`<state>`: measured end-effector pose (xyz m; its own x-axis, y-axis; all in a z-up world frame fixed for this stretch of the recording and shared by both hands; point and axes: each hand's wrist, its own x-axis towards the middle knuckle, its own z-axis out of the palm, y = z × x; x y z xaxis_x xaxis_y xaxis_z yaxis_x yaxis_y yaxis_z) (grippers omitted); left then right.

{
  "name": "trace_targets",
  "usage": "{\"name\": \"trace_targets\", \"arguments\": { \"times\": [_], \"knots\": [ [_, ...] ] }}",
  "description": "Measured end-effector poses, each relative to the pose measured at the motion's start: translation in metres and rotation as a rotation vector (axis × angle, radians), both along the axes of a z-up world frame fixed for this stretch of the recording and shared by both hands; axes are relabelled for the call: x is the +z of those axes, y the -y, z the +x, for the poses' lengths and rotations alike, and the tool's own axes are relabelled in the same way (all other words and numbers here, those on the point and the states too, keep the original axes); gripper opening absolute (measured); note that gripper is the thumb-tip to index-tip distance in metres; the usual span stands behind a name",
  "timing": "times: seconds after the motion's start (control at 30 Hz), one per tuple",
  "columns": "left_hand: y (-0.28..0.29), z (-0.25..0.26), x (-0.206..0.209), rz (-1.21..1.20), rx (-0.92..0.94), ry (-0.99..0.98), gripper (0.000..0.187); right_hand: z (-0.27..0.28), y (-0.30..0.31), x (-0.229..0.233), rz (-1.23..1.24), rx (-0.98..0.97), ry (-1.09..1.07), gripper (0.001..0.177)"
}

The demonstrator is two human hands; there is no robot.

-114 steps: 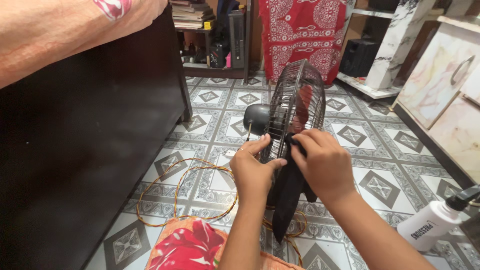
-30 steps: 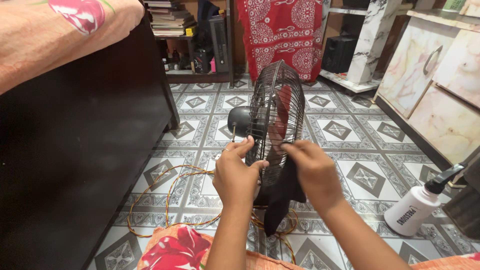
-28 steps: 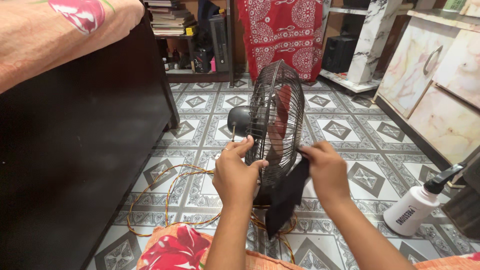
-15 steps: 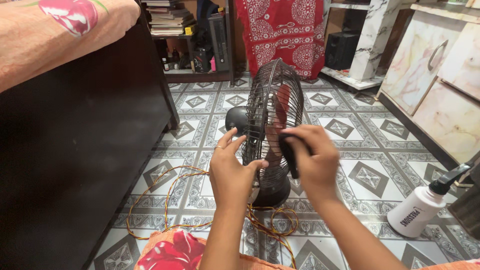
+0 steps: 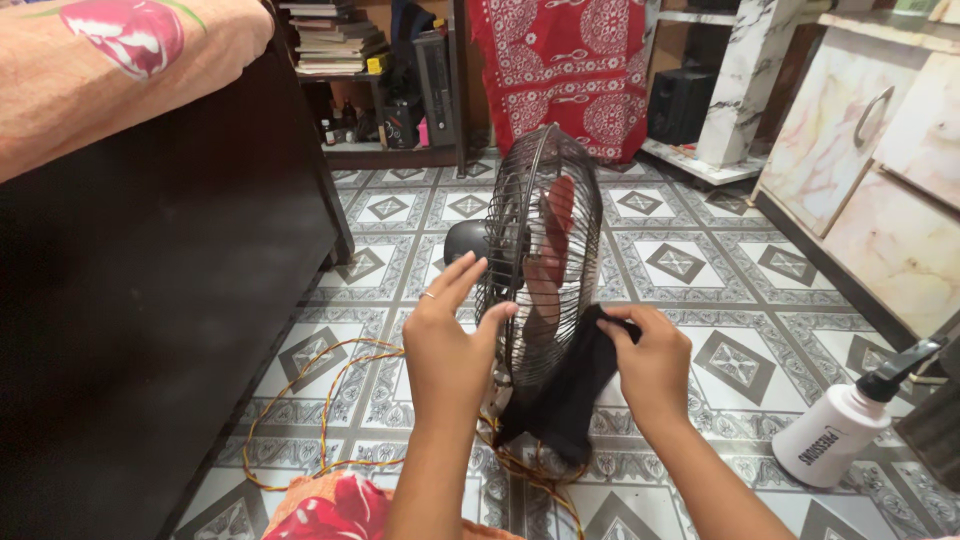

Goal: The person wipes the front grill and motor housing of a standing fan using a black cloth. They rotate the fan head to access different areas and continue wiping the grill and base throughout the clip.

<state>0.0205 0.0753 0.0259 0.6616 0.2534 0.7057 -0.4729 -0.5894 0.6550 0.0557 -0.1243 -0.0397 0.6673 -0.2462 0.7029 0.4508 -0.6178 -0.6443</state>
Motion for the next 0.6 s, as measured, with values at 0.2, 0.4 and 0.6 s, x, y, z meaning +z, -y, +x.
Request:
{"name": "trace_targets", "arguments": {
  "times": [0.2,0.4,0.6],
  "knots": [
    [0.007,0.005,-0.006,-0.009,-0.040,-0.051,0.049,-0.016,-0.031,0.037,0.103,-0.034,0.272,0.013],
    [0.006,0.004,-0.003,-0.033,-0.042,-0.087,0.048,-0.014,-0.061,0.076,-0.149,0.093,0.385,0.019],
    [0.006,0.001,-0.004,0.003,-0.006,-0.064,0.044,-0.006,-0.044,0.066,-0.416,0.073,0.405,0.028]
  ]
}}
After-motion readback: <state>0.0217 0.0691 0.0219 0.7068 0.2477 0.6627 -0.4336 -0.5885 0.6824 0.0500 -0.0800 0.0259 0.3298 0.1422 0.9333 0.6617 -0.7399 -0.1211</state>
